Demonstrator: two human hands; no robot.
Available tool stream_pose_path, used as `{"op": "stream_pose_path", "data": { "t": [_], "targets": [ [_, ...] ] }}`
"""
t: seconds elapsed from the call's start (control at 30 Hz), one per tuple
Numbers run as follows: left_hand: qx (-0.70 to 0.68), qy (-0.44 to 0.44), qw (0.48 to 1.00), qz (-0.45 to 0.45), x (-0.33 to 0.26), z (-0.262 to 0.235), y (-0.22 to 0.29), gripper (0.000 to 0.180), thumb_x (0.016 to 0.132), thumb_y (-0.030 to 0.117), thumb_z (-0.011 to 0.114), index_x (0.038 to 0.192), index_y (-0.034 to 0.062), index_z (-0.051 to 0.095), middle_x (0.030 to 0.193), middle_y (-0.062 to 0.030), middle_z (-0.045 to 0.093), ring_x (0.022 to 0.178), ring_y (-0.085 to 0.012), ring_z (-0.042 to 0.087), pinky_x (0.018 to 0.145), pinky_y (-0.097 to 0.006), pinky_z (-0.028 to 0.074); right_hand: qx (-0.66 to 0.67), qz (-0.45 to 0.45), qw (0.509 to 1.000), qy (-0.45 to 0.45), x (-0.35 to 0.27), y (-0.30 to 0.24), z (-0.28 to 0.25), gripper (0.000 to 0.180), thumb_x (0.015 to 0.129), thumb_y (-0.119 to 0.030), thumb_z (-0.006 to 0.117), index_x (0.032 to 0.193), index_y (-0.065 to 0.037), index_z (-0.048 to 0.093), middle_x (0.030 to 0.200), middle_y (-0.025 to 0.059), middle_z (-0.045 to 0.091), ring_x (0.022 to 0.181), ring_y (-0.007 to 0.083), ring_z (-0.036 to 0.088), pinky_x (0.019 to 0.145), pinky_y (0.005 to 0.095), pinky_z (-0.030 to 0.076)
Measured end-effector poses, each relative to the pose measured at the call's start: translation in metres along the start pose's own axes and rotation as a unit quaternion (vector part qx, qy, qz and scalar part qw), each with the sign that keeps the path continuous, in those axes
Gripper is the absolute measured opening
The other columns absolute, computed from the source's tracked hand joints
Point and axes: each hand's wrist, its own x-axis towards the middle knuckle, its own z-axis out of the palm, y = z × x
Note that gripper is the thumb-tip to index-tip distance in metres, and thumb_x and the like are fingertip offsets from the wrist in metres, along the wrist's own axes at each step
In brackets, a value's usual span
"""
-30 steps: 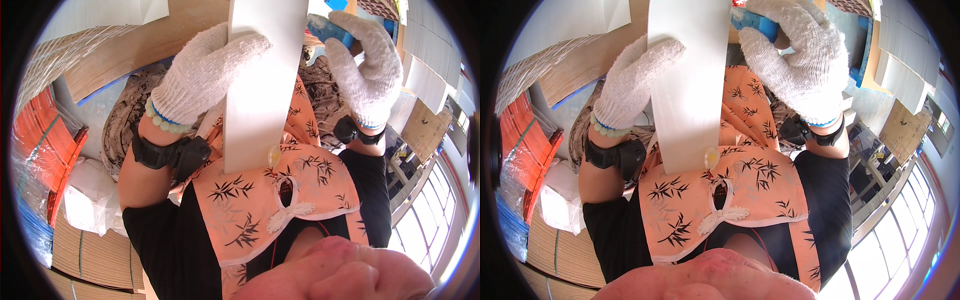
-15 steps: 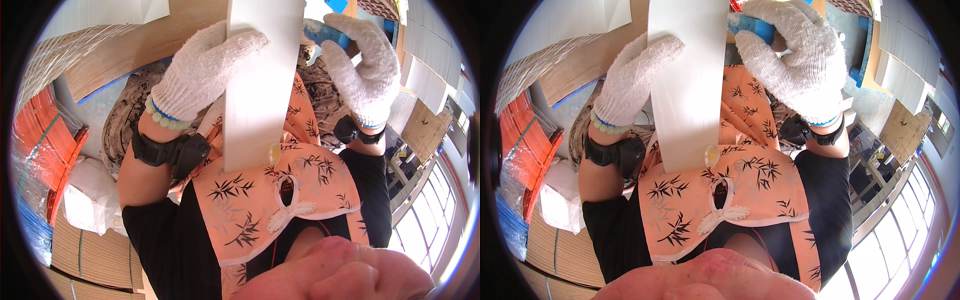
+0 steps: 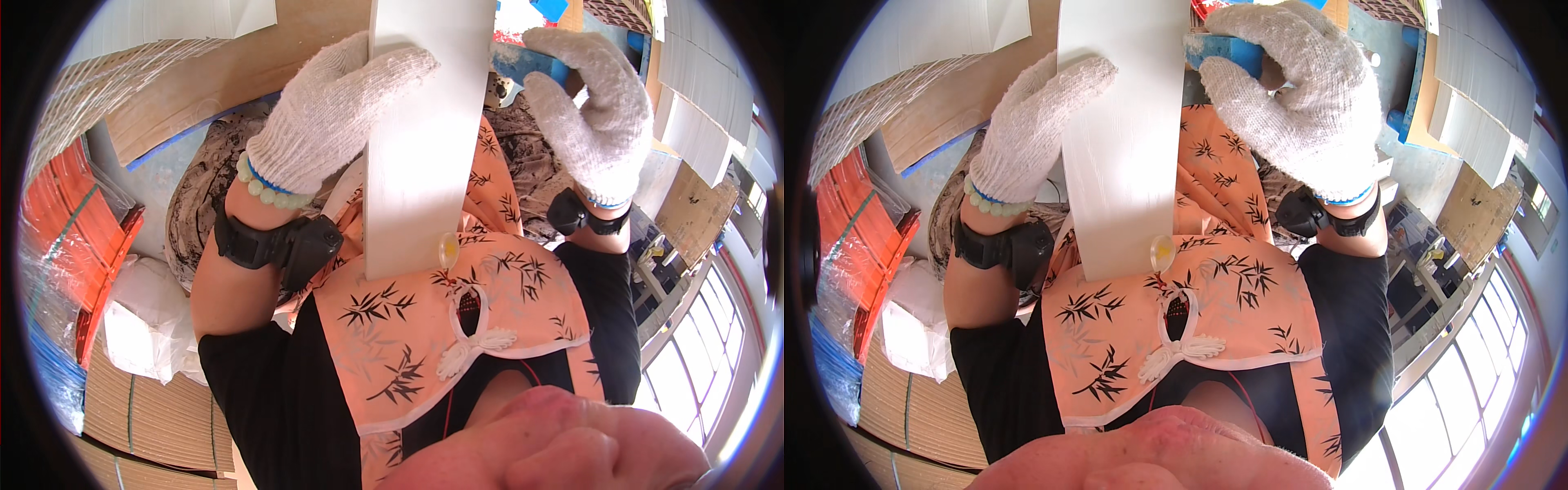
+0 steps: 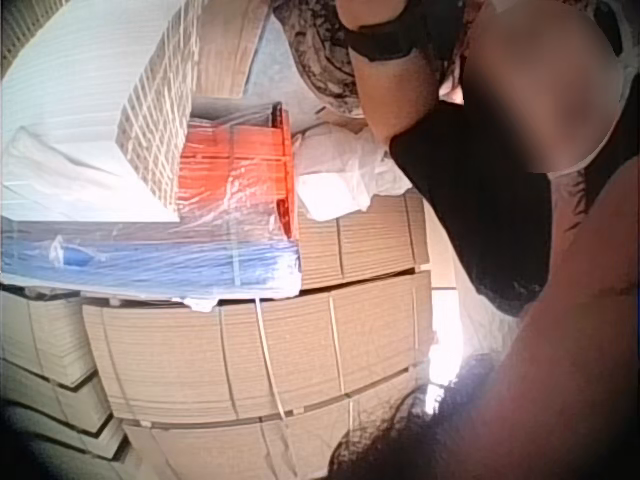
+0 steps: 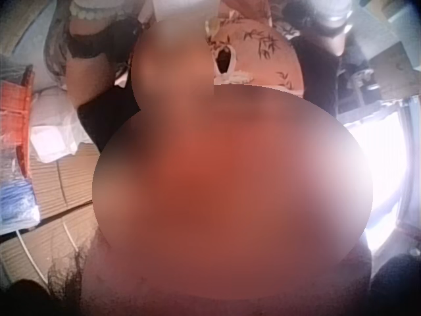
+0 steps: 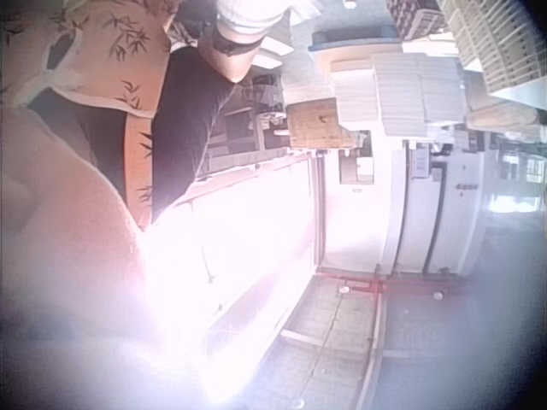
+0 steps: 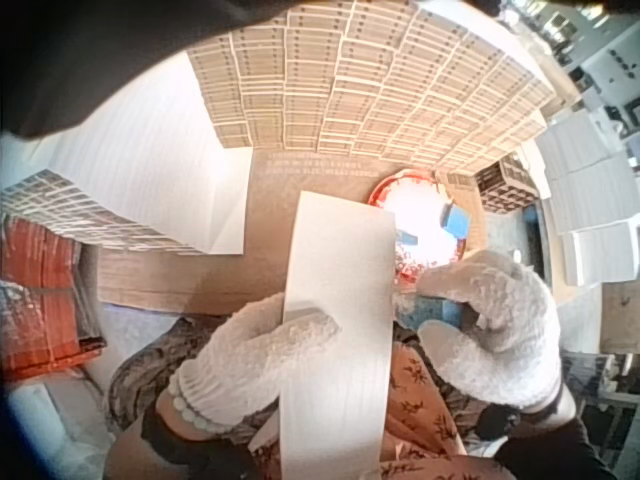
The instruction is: The user applies adhesive to small white furniture panels using a blue sponge and then wipes them with a cloth.
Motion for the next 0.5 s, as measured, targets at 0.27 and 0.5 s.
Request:
{"op": "stream_pose_path", "data": {
  "t": [0.27, 0.5],
  "targets": [
    [0.025, -0.003, 0.999, 0.020, 0.000, -0.002, -0.007, 0.038, 0.102, 0.036, 0.058, 0.118, 0.0036, 0.070, 0.104, -0.0091, 0.072, 0.094, -0.0154, 0.069, 0.084, -0.031, 0.054, -0.002, 0.009, 1.000, 0.003, -0.002, 0.002, 0.000, 0.030, 0.087, -0.010, 0.072, 0.116, -0.003, 0.072, 0.098, 0.0057, 0.069, 0.074, 0.0103, 0.059, 0.065, 0.0246, 0.047],
    [-0.142, 0.009, 0.989, -0.029, -0.001, 0.007, 0.010, 0.036, 0.103, 0.029, 0.060, 0.120, -0.0021, 0.066, 0.106, -0.0091, 0.072, 0.096, -0.0157, 0.068, 0.085, -0.028, 0.054, 0.100, 0.045, 0.989, 0.100, 0.005, 0.007, 0.001, 0.030, 0.089, -0.006, 0.067, 0.119, 0.000, 0.070, 0.101, 0.0060, 0.070, 0.081, 0.0123, 0.061, 0.074, 0.0245, 0.048]
  ]
}}
